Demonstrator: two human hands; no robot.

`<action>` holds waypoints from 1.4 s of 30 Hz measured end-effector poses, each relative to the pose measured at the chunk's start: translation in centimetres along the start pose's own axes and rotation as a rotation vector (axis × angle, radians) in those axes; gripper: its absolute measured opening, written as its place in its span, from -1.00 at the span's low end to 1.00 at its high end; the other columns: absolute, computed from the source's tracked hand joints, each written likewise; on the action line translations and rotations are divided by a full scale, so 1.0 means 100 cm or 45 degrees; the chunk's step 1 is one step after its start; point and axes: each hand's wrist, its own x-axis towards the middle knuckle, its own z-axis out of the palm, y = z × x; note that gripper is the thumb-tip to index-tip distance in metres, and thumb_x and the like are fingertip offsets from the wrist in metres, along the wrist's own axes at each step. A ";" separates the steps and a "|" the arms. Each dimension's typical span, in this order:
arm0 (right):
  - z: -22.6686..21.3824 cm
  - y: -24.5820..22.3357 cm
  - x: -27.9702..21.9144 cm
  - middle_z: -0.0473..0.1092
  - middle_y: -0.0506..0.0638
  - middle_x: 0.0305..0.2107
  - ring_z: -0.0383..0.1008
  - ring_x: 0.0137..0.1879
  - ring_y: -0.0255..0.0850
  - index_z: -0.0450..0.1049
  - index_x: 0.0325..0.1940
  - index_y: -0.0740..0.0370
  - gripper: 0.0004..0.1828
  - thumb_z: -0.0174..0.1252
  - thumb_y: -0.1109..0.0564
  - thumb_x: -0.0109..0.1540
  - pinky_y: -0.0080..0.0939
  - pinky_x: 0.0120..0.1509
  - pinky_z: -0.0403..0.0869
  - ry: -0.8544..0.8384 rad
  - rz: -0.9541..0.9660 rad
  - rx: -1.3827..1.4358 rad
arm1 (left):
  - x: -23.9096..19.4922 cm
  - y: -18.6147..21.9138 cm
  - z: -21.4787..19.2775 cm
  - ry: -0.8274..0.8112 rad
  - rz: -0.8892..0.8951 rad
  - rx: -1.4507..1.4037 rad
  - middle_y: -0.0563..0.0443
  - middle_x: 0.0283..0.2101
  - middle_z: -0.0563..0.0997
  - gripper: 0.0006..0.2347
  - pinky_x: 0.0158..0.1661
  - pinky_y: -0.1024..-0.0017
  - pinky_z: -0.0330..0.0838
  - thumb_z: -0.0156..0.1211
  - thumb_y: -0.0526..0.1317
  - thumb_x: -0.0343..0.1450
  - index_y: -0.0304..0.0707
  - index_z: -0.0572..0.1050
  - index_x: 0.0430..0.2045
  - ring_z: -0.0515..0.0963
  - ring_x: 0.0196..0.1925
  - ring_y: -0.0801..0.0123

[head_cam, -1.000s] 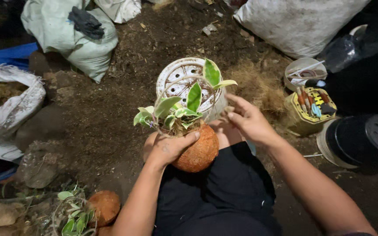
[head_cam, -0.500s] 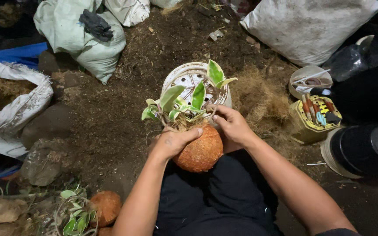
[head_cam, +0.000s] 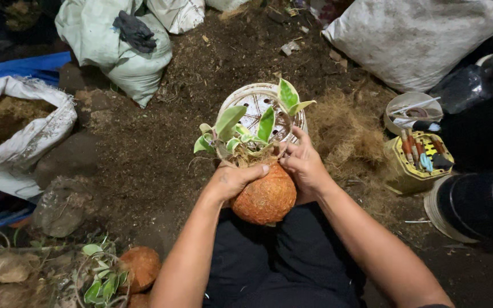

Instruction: The person secures a small potted plant into a hollowed coconut shell using twine. They wrap and tie the twine around the coconut and plant base to hold it in place, adjusting the leaves and twine as needed.

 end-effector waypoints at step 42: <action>0.078 -0.185 -0.052 0.55 0.08 -0.42 0.49 -0.31 -0.11 0.56 -0.16 0.07 -0.81 0.16 -0.04 0.34 -0.01 -0.14 0.45 -0.491 0.381 -2.731 | -0.010 -0.010 -0.002 0.147 -0.227 0.423 -0.21 -0.12 0.74 -0.39 -0.08 0.44 0.56 0.41 0.15 0.17 -0.55 0.63 -0.18 0.73 -0.14 0.26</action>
